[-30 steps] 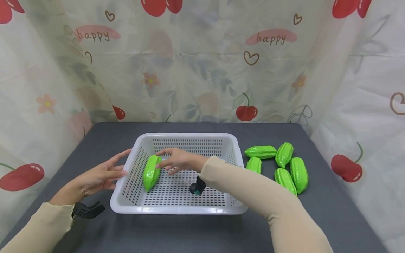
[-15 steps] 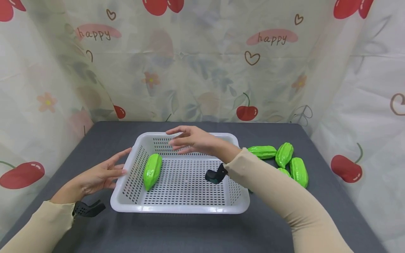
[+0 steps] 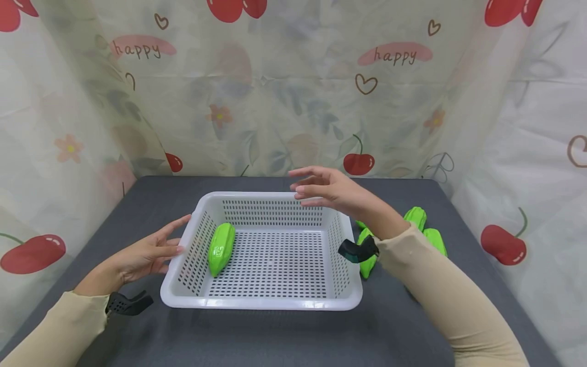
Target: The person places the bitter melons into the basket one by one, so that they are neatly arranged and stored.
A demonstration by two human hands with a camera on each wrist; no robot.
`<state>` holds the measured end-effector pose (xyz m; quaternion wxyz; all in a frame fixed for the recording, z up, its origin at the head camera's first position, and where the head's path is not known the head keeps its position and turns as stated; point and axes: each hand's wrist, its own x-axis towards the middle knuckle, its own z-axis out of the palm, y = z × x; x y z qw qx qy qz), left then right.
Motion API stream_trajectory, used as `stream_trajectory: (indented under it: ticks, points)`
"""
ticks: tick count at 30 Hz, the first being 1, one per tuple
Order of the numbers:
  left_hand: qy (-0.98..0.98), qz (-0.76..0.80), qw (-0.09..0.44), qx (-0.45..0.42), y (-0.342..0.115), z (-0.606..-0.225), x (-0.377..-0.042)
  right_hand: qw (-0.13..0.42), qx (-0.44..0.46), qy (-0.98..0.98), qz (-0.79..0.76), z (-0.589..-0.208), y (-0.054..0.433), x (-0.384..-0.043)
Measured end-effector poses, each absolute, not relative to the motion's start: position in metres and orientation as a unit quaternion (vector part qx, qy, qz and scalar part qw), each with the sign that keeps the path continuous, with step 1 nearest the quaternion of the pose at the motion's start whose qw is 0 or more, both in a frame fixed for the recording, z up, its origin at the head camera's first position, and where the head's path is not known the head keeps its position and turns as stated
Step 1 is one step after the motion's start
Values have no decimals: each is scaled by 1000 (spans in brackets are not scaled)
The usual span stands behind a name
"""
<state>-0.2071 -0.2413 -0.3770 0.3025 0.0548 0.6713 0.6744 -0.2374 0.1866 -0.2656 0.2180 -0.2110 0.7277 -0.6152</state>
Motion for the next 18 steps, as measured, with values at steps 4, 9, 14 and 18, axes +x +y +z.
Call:
stream_trajectory:
  ticks: [4,9,14,18]
  points:
    - [672,674,301,52,-241,-377,-207,182,-213,746,-604,-262,209,-230]
    - [673,674,300,50,-241,-377,-207,138,-210,752,-610,-262,236,-220]
    - [675,672,300,47,-241,-377,-207,105,-217,725,-645,-268,261,-214]
    - [670,676,302,46,-241,-379,-208,66,-221,696,-680,-276,279,-208]
